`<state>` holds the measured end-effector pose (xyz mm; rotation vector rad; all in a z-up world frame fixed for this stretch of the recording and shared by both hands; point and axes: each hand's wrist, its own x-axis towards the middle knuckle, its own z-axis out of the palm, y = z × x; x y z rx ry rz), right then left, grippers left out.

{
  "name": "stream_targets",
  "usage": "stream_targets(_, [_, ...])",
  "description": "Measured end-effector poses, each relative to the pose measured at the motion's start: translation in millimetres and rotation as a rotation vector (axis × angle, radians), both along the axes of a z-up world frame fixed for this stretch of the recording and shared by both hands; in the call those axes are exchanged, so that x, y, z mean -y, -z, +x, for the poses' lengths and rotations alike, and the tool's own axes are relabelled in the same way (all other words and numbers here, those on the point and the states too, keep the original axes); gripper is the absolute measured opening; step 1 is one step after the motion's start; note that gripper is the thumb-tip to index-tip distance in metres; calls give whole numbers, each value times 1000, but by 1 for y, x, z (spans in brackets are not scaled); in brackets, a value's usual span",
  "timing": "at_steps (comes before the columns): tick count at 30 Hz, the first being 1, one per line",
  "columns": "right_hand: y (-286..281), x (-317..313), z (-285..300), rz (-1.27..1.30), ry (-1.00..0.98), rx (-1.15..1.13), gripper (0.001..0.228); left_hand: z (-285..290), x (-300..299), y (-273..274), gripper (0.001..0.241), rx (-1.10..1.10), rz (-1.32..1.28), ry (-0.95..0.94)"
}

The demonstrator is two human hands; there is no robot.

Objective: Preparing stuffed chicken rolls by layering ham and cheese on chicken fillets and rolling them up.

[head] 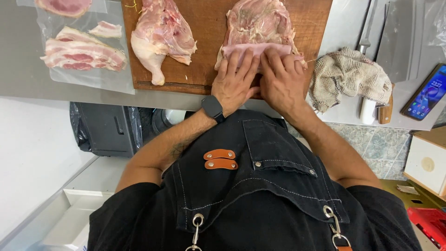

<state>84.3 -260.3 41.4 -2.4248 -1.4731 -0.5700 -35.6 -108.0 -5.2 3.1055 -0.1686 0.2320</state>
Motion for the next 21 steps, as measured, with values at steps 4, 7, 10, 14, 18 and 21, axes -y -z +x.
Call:
stream_targets(4, [-12, 8, -6, -158, 34, -47, 48, 2, 1, -24, 112, -129, 114, -62])
stream_targets(7, [-20, 6, -4, -202, 31, -107, 47, 3, 1, -25, 106, -144, 121, -64])
stream_targets(10, [-32, 0, -9, -97, -4, -47, 36, -1, 2, -23, 97, -84, 125, -75])
stream_targets(14, [-22, -1, -18, -84, 38, -87, 36, -1, 1, -21, 100, -94, 41, -105])
stream_targets(18, [-8, 6, -27, -212, 131, -42, 45, 0, 2, -28, 103, -183, 60, -115])
stream_targets(21, [-8, 10, -22, -183, 93, -94, 49, 2, 0, -35, 109, -209, 73, -84])
